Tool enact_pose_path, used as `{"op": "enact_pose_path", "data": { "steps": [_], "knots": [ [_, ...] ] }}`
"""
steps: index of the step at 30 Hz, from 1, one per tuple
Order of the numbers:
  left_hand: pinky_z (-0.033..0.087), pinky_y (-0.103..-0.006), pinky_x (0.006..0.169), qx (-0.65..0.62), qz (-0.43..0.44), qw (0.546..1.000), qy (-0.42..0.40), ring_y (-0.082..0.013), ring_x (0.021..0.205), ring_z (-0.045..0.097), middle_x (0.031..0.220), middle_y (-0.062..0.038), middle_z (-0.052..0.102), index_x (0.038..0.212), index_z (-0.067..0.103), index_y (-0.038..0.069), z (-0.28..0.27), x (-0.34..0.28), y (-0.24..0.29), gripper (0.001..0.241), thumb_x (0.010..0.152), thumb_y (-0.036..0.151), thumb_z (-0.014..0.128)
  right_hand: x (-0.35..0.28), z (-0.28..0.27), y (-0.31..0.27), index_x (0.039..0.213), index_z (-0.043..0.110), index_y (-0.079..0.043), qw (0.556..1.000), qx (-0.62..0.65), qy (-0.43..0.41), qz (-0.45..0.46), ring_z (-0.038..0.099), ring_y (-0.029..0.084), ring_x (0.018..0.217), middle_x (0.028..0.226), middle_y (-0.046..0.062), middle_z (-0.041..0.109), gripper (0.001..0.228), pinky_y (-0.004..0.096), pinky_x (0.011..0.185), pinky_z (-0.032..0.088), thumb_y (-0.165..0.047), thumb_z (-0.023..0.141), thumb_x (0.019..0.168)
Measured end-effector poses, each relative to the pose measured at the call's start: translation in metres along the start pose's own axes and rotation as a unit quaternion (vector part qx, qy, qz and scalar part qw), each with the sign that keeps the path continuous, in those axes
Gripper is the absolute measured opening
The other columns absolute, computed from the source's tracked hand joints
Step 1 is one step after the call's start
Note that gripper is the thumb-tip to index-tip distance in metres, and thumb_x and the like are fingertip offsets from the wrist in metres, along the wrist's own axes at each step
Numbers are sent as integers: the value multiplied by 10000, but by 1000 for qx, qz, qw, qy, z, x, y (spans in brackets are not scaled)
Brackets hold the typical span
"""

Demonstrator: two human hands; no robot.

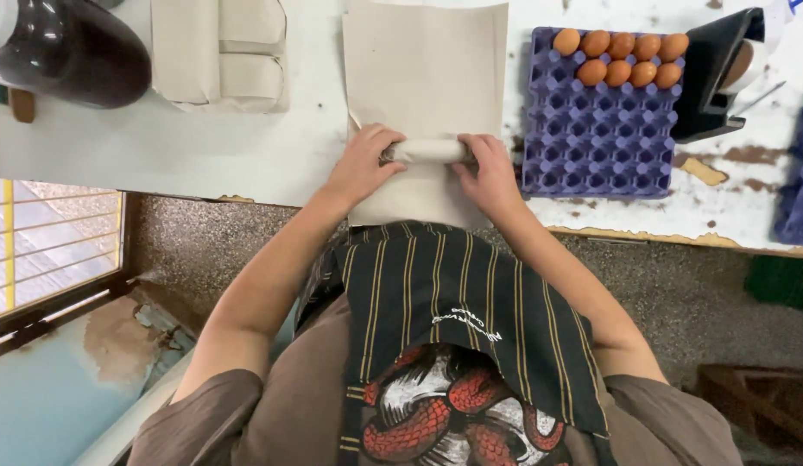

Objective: The person is wrapping eggs in paper sheets for protection and packaging at a counter.

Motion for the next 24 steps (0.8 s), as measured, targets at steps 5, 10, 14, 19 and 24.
{"op": "enact_pose_path", "data": {
  "steps": [5,10,14,19,24],
  "knots": [
    [580,-502,1169,-63,37,997,35,-383,1248,734,1224,-128,758,1414,792,121,-2,1,-12,545,996,408,989,-3,3,9,1522,757,-137,997,70,38,3,732,392,1268,1333,106,709,524,514,1130,602,-298,944,1060],
    [585,-492,1139,-69,69,994,48,-366,1212,743,1206,-110,772,1401,808,151,-8,6,-11,543,1026,514,957,-6,7,15,1508,761,-154,994,83,65,-9,720,390,1273,1340,102,712,523,521,1138,585,-356,944,1061],
    [590,-525,1125,-81,67,994,28,-408,1199,750,1196,-145,784,1374,811,118,-8,1,-4,542,1013,493,959,-14,2,3,1486,754,-132,995,81,55,-11,729,412,1229,1303,121,710,492,544,1109,586,-323,925,1066],
    [585,-513,1117,-82,62,995,0,-400,1184,743,1192,-131,765,1371,802,121,-2,-4,-1,528,1025,491,949,-33,-1,-10,1476,757,-112,996,67,54,5,736,422,1208,1302,133,718,483,540,1087,592,-297,925,1063],
    [576,-523,1117,-95,80,992,-29,-405,1186,739,1188,-130,767,1352,806,118,-1,-8,8,504,1038,490,939,-43,-5,-16,1433,752,-66,998,63,5,26,757,476,1155,1251,184,723,484,575,1046,605,-309,931,1055]
  ]
}}
Point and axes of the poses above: each hand's wrist, its own x-axis towards the middle knuckle, its own z-axis out of the palm, y = z × x, the point moved 8 cm from there along x, towards the middle knuckle
